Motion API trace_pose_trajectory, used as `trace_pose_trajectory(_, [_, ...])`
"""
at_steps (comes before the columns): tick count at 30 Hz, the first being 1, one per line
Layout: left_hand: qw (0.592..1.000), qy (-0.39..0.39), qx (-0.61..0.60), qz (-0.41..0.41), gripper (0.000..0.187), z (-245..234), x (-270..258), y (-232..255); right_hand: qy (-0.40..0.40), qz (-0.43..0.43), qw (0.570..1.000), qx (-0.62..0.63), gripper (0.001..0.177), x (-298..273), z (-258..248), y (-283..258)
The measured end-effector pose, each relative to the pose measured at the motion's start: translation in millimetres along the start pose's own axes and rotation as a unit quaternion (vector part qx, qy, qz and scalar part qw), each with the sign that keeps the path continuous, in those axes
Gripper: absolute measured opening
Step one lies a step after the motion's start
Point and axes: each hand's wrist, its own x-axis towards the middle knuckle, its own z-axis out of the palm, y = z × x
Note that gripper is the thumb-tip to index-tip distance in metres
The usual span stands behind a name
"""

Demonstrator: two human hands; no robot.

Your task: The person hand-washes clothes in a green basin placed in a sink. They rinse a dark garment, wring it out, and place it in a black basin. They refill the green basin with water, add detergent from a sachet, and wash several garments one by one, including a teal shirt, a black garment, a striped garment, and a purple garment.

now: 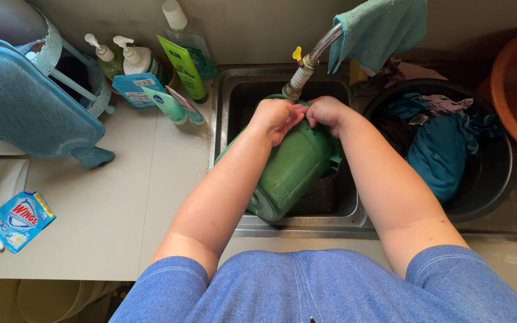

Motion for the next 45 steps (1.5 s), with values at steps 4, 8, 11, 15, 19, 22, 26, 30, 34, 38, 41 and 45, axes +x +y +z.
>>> trace_pose_trajectory(4, [1.0,-0.009,-0.014,-0.01,0.035,1.7,-6.5,-0.4,0.014,0.0,1.0,-0.001,0.031,-13.7,0.8,-2.9])
trace_pose_trajectory(8, [0.999,-0.013,-0.027,-0.015,0.038,6.1,-11.2,-4.0,0.008,0.027,0.998,0.053,0.036,-37.2,4.2,-8.2])
trace_pose_trajectory(11, [1.0,-0.004,-0.011,-0.02,0.038,8.3,-18.3,-6.8,0.019,0.021,0.996,0.082,0.034,-58.6,15.3,-6.0])
trace_pose_trajectory(15, [0.997,-0.009,0.07,-0.015,0.041,5.7,-41.2,-10.3,0.037,-0.059,0.996,0.047,0.031,-92.7,39.0,10.4])
trace_pose_trajectory(19, [0.985,-0.03,0.17,0.01,0.043,-7.4,-76.4,-19.2,0.083,-0.169,0.981,-0.056,0.031,-126.7,68.5,30.0])
trace_pose_trajectory(22, [0.982,-0.015,0.188,0.015,0.044,-20.1,-98.6,-26.6,0.118,-0.202,0.96,-0.157,0.033,-145.2,90.0,32.6])
trace_pose_trajectory(26, [0.992,0.019,0.127,0.011,0.037,-36.5,-113.3,-31.8,0.062,-0.254,0.955,-0.139,0.046,-164.7,112.3,28.0])
trace_pose_trajectory(30, [0.993,0.053,0.105,0.026,0.033,-60.6,-119.4,-41.0,0.002,-0.267,0.958,-0.1,0.063,-174.8,118.6,30.3])
trace_pose_trajectory(34, [0.997,0.061,0.043,0.034,0.032,-79.4,-113.6,-47.0,-0.007,-0.254,0.958,-0.13,0.058,-170.3,99.0,36.2])
trace_pose_trajectory(38, [0.996,0.074,-0.034,0.032,0.033,-95.0,-108.4,-50.1,0.006,-0.273,0.96,-0.064,0.043,-157.9,55.2,43.6])
trace_pose_trajectory(41, [0.988,0.099,-0.11,0.034,0.034,-107.0,-108.7,-54.2,0.044,-0.266,0.962,0.041,0.038,-151.3,20.7,50.9])
trace_pose_trajectory(45, [0.976,0.126,-0.176,0.027,0.034,-116.8,-110.0,-55.1,0.111,-0.279,0.943,0.145,0.031,-143.8,-23.3,50.4])
